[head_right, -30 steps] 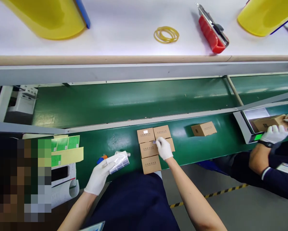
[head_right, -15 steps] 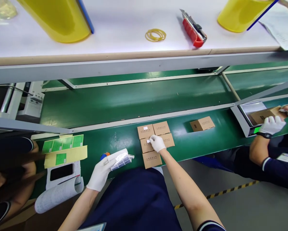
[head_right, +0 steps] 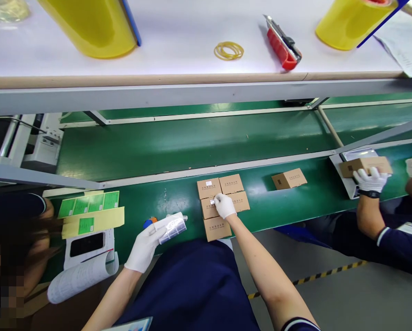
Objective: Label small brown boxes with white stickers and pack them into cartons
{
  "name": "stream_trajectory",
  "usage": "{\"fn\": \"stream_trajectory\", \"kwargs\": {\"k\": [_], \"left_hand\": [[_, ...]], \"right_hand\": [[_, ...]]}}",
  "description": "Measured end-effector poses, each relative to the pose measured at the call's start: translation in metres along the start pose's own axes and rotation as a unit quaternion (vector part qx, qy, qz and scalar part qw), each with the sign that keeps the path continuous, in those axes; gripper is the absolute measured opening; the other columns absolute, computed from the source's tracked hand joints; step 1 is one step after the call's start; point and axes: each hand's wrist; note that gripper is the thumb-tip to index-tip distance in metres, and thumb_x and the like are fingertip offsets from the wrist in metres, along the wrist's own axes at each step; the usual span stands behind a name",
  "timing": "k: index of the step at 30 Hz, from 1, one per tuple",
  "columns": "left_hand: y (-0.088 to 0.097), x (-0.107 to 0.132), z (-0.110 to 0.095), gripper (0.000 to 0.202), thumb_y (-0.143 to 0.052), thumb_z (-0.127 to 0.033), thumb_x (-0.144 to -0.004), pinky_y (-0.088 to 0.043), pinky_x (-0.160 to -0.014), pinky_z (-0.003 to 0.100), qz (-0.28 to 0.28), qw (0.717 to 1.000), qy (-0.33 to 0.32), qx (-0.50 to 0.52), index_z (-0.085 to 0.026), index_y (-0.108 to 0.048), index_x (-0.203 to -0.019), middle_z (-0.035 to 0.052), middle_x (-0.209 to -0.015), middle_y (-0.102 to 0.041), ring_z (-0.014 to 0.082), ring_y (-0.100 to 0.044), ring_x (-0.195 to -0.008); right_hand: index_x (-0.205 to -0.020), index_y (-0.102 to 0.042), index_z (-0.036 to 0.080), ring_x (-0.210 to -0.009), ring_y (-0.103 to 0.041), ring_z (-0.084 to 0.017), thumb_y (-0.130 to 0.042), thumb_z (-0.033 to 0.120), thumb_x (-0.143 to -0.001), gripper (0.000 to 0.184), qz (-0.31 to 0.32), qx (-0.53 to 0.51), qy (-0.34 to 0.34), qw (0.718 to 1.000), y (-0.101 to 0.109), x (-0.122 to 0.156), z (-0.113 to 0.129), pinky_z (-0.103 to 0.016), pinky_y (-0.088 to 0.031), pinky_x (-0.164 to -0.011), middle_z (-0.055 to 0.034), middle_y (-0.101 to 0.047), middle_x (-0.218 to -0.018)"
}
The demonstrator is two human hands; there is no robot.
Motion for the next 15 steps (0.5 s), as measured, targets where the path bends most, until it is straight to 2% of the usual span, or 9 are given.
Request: {"fn": "stream_trajectory", "kwargs": {"k": [2,7,10,13,15], "left_hand": [[0.0,-0.001,-0.001,0.061,-0.085,-0.048,-0.077,-0.047,-0.117,0.052,0.028,1.0,0.012,0.002,-0.013,-0.076,-0.126,0.0176,-0.136,-0.071,0.0396,-0.06,-0.134],[-0.001,-0.004,-0.002,0.059,-0.082,-0.044,-0.082,-0.043,-0.121,0.053,0.05,0.999,0.007,0.008,-0.012,-0.073,-0.131,0.017,-0.143,-0.066,0.04,-0.055,-0.14],[-0.001,-0.003,-0.002,0.054,-0.081,-0.043,-0.083,-0.043,-0.121,0.049,0.052,0.999,0.003,0.006,-0.016,-0.074,-0.13,0.0136,-0.145,-0.065,0.0368,-0.055,-0.141],[0.002,0.001,-0.002,0.052,-0.08,-0.044,-0.083,-0.047,-0.118,0.048,0.033,0.999,-0.001,-0.027,-0.018,-0.076,-0.127,0.0121,-0.141,-0.069,0.0352,-0.06,-0.136],[0.005,0.004,-0.004,0.052,-0.08,-0.046,-0.083,-0.048,-0.117,0.048,0.024,0.998,-0.012,-0.059,-0.017,-0.076,-0.125,0.012,-0.136,-0.072,0.0347,-0.062,-0.134]], "right_hand": [[-0.085,-0.066,0.023,-0.084,-0.065,-0.02,-0.051,0.026,-0.094,0.018,0.002,0.013,-0.005,1.0,0.0,0.001,0.003,-0.027,-0.044,-0.077,-0.0029,-0.073,-0.088],[-0.087,-0.065,0.023,-0.09,-0.066,-0.02,-0.048,0.023,-0.096,0.02,0.004,0.058,-0.034,0.998,-0.005,0.003,0.017,-0.028,-0.044,-0.082,-0.0048,-0.073,-0.093],[-0.092,-0.065,0.022,-0.094,-0.067,-0.023,-0.058,0.031,-0.094,0.012,-0.001,0.083,-0.07,0.994,-0.004,0.001,0.024,-0.03,-0.045,-0.083,-0.007,-0.073,-0.095],[-0.103,-0.064,0.019,-0.094,-0.069,-0.029,-0.07,0.043,-0.086,0.03,-0.016,0.094,-0.124,0.988,0.013,0.001,0.024,-0.036,-0.048,-0.082,-0.0118,-0.073,-0.096],[-0.104,-0.065,0.017,-0.095,-0.069,-0.031,-0.071,0.041,-0.085,0.031,-0.022,0.089,-0.149,0.985,0.031,0.006,0.022,-0.039,-0.049,-0.083,-0.0151,-0.073,-0.096]]}}
Point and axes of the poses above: each hand's wrist, its own x-axis away from the middle knuckle, its own y-axis out of the back of the hand, z = x × y
